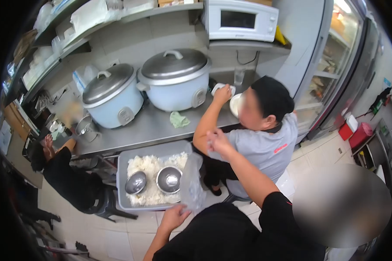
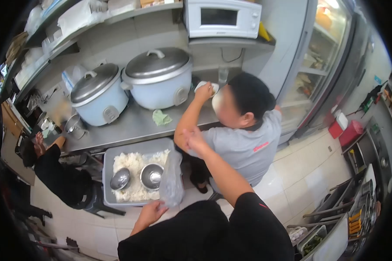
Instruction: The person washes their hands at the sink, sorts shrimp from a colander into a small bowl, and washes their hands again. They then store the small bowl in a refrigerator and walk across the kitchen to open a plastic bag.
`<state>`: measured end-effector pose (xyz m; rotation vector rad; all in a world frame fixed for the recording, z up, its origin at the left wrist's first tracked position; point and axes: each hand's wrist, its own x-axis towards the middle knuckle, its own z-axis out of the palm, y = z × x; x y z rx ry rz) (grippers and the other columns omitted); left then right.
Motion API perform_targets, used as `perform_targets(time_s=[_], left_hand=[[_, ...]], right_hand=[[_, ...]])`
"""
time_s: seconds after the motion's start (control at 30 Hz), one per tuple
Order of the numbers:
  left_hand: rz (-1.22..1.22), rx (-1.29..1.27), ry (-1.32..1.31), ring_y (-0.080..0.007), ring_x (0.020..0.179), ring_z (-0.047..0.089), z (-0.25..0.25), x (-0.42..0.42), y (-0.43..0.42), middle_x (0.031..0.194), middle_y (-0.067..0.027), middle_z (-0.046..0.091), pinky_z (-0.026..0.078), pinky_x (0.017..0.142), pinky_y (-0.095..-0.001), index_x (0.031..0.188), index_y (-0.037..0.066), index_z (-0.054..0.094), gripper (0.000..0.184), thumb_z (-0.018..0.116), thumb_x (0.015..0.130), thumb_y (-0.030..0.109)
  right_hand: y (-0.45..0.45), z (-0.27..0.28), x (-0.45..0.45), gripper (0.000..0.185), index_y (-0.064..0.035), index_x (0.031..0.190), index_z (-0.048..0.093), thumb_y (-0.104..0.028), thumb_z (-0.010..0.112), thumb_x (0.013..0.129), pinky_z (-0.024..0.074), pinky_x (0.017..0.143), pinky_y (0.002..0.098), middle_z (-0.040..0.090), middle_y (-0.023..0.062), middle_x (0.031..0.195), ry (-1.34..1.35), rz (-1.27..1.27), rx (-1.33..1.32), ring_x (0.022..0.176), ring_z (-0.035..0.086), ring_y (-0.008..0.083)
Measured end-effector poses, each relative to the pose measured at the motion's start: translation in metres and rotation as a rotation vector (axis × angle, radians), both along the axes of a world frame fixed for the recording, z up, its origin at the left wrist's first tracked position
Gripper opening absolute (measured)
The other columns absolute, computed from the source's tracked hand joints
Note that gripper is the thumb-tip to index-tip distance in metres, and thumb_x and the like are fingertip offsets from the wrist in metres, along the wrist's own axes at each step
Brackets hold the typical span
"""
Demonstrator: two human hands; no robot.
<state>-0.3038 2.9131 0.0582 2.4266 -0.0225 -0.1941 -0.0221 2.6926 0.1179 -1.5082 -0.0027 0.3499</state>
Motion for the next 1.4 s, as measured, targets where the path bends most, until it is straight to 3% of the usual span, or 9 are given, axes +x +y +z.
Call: perform_targets(time_s=[0.17, 0.37, 0.47, 0.6, 0.87, 1.0, 1.1, 1.27, 1.4], left_hand=[[0.152, -0.115, 0.152, -0.0303, 0.085, 0.069, -0.033, -0.068, -0.022, 0.093, -0.0179, 0.070, 0.055, 0.074, -0.0389, 0.104, 0.006, 0.068, 0.039, 0.072, 0.083, 0.039], [0.259, -0.067, 0.278, -0.0307, 0.091, 0.068, -0.033, -0.127, -0.045, 0.097, -0.0171, 0.070, 0.054, 0.082, -0.0388, 0.110, 0.008, 0.067, 0.043, 0.067, 0.086, 0.043], [0.252, -0.011, 0.264, -0.0323, 0.093, 0.068, -0.058, -0.134, -0.065, 0.098, -0.0179, 0.070, 0.053, 0.083, -0.0411, 0.111, 0.007, 0.066, 0.045, 0.065, 0.087, 0.045], [-0.070, 0.182, 0.418, -0.0363, 0.094, 0.066, -0.080, -0.092, -0.134, 0.099, -0.0195, 0.069, 0.051, 0.085, -0.0457, 0.106, 0.006, 0.068, 0.049, 0.056, 0.089, 0.050], [-0.727, 0.063, 0.291, -0.0407, 0.088, 0.064, -0.067, 0.048, -0.465, 0.095, -0.0219, 0.068, 0.050, 0.077, -0.0481, 0.095, 0.004, 0.068, 0.050, 0.054, 0.090, 0.052], [-1.102, -0.236, 0.121, -0.0381, 0.085, 0.064, -0.008, 0.062, -0.635, 0.087, -0.0201, 0.066, 0.049, 0.072, -0.0450, 0.098, 0.003, 0.062, 0.040, 0.061, 0.088, 0.042], [-1.212, -0.109, 0.144, -0.0360, 0.087, 0.064, 0.022, 0.081, -0.700, 0.103, -0.0203, 0.064, 0.051, 0.077, -0.0430, 0.106, 0.004, 0.062, 0.039, 0.065, 0.087, 0.038], [-0.772, -0.329, -0.227, -0.0323, 0.109, 0.060, -0.013, 0.131, -0.728, 0.138, -0.0183, 0.046, 0.043, 0.103, -0.0391, 0.128, 0.008, 0.056, 0.051, 0.071, 0.085, 0.031], [-0.511, -0.322, -0.057, -0.0285, 0.113, 0.058, -0.069, 0.195, -0.772, 0.125, -0.0178, 0.059, 0.043, 0.100, -0.0357, 0.120, 0.006, 0.062, 0.051, 0.072, 0.083, 0.041]], right_hand=[[-0.022, 0.022, 0.068, 0.098, -0.0237, 0.149, -0.024, -0.028, 0.058, 0.096, 0.0483, 0.053, 0.0294, 0.053, 0.0071, 0.088, 0.066, -0.182, 0.239, 0.062, 0.054, 0.0153], [-0.026, 0.011, -0.007, 0.090, -0.0154, 0.152, -0.008, -0.022, 0.061, 0.094, 0.0488, 0.052, 0.0300, 0.059, 0.0092, 0.089, -0.151, -0.296, 0.227, 0.061, 0.055, 0.0160], [-0.068, -0.048, -0.089, 0.067, -0.0092, 0.150, 0.023, -0.018, 0.059, 0.095, 0.0500, 0.056, 0.0306, 0.063, 0.0080, 0.087, -0.178, 0.411, -0.176, 0.060, 0.058, 0.0160], [-0.185, -0.100, -0.187, 0.081, -0.0002, 0.139, 0.046, -0.060, 0.061, 0.086, 0.0463, 0.093, 0.0354, 0.067, 0.0157, 0.112, -0.171, 1.233, -0.809, 0.105, 0.063, 0.0278], [-0.493, -0.181, -0.265, 0.070, -0.0048, 0.133, 0.050, -0.061, 0.052, 0.091, 0.0515, 0.082, 0.0375, 0.060, 0.0163, 0.122, 0.642, 0.307, -0.310, 0.099, 0.064, 0.0237], [-0.589, -0.140, -0.265, 0.057, -0.0022, 0.131, 0.051, -0.047, 0.055, 0.096, 0.0519, 0.082, 0.0332, 0.061, 0.0127, 0.120, 0.643, -0.123, 0.340, 0.100, 0.063, 0.0215], [-0.650, -0.116, -0.261, 0.037, -0.0020, 0.124, 0.057, -0.026, 0.060, 0.095, 0.0526, 0.082, 0.0323, 0.065, 0.0080, 0.108, 0.423, -0.317, 0.212, 0.095, 0.064, 0.0196], [-0.737, -0.120, -0.235, 0.026, -0.0011, 0.114, 0.062, -0.017, 0.061, 0.094, 0.0524, 0.082, 0.0326, 0.067, 0.0069, 0.101, 0.322, -0.474, 0.150, 0.090, 0.064, 0.0170], [-0.778, -0.100, -0.193, 0.030, -0.0008, 0.119, 0.061, -0.019, 0.059, 0.096, 0.0509, 0.082, 0.0311, 0.066, 0.0061, 0.104, 0.383, -0.266, 0.274, 0.093, 0.062, 0.0155]])
